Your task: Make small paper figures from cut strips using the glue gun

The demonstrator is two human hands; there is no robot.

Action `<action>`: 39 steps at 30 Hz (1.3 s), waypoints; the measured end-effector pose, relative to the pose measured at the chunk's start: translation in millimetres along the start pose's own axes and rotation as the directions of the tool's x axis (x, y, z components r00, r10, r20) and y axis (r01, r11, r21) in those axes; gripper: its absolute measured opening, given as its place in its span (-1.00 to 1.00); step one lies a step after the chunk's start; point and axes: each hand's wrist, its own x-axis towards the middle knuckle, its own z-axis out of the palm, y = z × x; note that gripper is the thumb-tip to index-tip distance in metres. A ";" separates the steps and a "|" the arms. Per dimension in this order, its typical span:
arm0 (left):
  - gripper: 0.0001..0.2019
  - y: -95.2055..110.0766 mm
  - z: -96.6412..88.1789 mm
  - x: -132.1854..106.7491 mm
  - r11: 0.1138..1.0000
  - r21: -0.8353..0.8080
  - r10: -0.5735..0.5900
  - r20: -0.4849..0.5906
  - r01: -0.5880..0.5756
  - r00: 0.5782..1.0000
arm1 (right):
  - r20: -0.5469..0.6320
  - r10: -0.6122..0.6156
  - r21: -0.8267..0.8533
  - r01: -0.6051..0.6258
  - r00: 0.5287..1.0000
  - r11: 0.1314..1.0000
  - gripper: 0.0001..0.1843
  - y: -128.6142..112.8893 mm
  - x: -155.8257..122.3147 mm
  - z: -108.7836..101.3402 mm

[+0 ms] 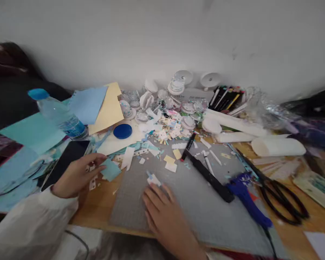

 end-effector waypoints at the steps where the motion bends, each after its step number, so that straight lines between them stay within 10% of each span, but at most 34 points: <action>1: -0.66 4.0 -6.3 -4.8 0.999 -0.025 -0.027 -0.045 0.026 0.999 | -0.006 0.009 -0.006 -0.009 1.000 1.000 -0.62 4.9 1.6 -0.6; 6: -0.77 31.4 -19.9 -30.9 0.947 -0.309 -0.125 -0.110 0.085 0.986 | -0.134 0.060 0.139 -0.041 0.989 0.989 -0.62 15.5 3.2 -13.3; 11: -0.90 56.1 21.0 -47.8 0.867 -0.495 0.065 0.009 -0.052 0.998 | -0.319 0.229 0.363 -0.105 0.919 0.926 -0.64 10.9 -12.5 -33.2; 19: -0.70 56.0 85.0 -47.8 0.941 -0.227 0.281 0.119 -0.249 0.952 | -0.308 0.545 0.062 -0.555 0.780 0.829 -0.69 91.3 -62.8 -36.7; 28: -0.64 49.9 81.8 -81.7 0.766 0.132 0.609 0.160 -0.629 0.777 | -0.117 0.521 -0.102 -0.532 0.846 0.841 -0.61 132.9 -57.2 -32.3; 35: -0.68 52.6 91.9 -95.2 0.813 0.191 0.545 0.080 -0.550 0.835 | -0.197 0.495 -0.012 -0.507 0.846 0.862 -0.58 121.1 -62.3 -62.4; 39: -0.68 48.0 96.8 -98.2 0.834 0.173 0.521 0.062 -0.523 0.851 | -0.294 0.576 0.079 -0.581 0.763 0.810 -0.60 98.8 -66.2 -85.1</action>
